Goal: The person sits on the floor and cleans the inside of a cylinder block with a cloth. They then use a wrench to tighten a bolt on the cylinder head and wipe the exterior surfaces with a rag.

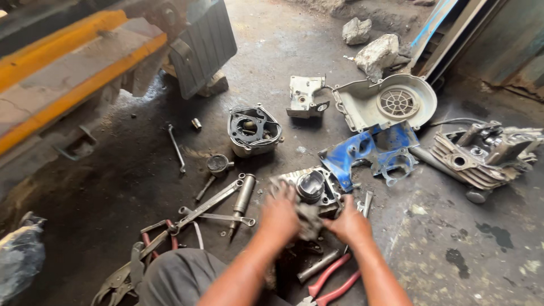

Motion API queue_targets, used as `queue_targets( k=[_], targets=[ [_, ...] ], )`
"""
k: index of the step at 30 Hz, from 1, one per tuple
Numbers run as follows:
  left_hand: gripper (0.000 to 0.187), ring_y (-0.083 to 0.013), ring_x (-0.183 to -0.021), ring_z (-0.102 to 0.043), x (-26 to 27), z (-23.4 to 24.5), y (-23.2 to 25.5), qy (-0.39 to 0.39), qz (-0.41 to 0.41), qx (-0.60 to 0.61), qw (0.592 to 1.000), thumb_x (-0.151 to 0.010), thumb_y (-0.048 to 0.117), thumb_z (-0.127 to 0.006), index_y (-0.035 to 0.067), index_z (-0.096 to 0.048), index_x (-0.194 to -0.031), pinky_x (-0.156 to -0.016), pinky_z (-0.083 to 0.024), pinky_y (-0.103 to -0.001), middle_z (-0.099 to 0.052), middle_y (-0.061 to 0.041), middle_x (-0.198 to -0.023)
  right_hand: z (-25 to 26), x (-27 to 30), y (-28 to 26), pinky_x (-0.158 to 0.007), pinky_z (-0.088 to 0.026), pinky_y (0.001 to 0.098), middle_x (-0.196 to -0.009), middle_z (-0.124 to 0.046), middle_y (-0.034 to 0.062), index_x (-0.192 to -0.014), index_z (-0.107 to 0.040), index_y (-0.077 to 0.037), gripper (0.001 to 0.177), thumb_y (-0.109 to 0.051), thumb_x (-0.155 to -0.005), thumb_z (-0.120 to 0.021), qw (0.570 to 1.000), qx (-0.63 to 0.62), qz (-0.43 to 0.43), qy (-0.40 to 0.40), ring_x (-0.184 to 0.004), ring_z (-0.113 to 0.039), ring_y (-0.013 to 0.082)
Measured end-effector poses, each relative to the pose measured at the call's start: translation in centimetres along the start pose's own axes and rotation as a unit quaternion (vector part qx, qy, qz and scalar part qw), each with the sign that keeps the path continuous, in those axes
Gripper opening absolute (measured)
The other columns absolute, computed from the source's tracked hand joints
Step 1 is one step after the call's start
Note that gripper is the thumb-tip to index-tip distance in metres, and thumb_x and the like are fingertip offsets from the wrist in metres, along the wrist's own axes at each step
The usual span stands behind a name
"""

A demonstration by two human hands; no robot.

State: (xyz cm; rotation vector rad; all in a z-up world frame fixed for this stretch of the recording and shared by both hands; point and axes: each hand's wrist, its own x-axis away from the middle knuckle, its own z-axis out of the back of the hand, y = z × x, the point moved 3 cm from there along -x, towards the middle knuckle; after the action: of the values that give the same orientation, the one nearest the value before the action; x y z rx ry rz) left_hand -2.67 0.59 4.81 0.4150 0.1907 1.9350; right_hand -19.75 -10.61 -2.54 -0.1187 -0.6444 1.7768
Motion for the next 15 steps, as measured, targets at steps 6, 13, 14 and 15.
queue_targets(
  k=[6, 13, 14, 15],
  targets=[
    [0.036, -0.038, -0.109, -0.068, 5.4, -1.7, 4.4, -0.089, -0.123, 0.066, 0.986, -0.081, 0.018, -0.062, 0.0, -0.073, -0.109, -0.1, -0.055, -0.043, -0.071, -0.023, -0.116, -3.1, -2.9, 3.6, -0.085, -0.058, 0.0451, -0.102, -0.076, 0.0207, -0.138, -0.049, -0.007, 0.094, -0.042, -0.063, -0.093, 1.0, -0.015, -0.003, -0.026, -0.095, -0.074, 0.0371],
    [0.032, -0.0359, -0.104, -0.072, 2.2, -3.6, 0.7, 0.166, 0.142, 0.442, 0.87, -0.097, 0.02, -0.056, -0.006, -0.062, -0.115, -0.094, -0.057, -0.043, -0.072, -0.026, -0.11, 5.2, -2.3, 6.5, -0.089, -0.056, 0.0458, -0.105, -0.079, 0.0162, -0.121, -0.073, -0.002, 0.065, -0.048, -0.076, -0.084, 0.977, -0.202, -0.063, -0.006, -0.098, -0.072, 0.0298],
    [0.045, -0.0377, -0.117, -0.067, 1.1, -2.6, -1.9, 0.31, 0.12, 0.42, 0.845, -0.091, 0.014, -0.057, 0.0, -0.059, -0.133, -0.102, -0.051, -0.043, -0.068, -0.024, -0.128, 6.0, -2.1, 6.2, -0.092, -0.057, 0.043, -0.106, -0.079, 0.015, -0.123, -0.072, -0.003, 0.067, -0.048, -0.075, -0.085, 0.975, -0.218, -0.039, 0.031, -0.1, -0.072, 0.0278],
    [0.048, -0.0368, -0.123, -0.06, -0.3, -1.9, -3.9, 0.367, 0.113, 0.422, 0.821, -0.091, 0.016, -0.055, 0.001, -0.054, -0.137, -0.105, -0.044, -0.044, -0.061, -0.023, -0.134, 6.1, -1.8, 5.5, -0.094, -0.054, 0.0429, -0.111, -0.077, 0.0137, -0.127, -0.068, -0.003, 0.072, -0.047, -0.073, -0.086, 0.971, -0.234, 0.018, 0.039, -0.104, -0.071, 0.0277]
  ],
)
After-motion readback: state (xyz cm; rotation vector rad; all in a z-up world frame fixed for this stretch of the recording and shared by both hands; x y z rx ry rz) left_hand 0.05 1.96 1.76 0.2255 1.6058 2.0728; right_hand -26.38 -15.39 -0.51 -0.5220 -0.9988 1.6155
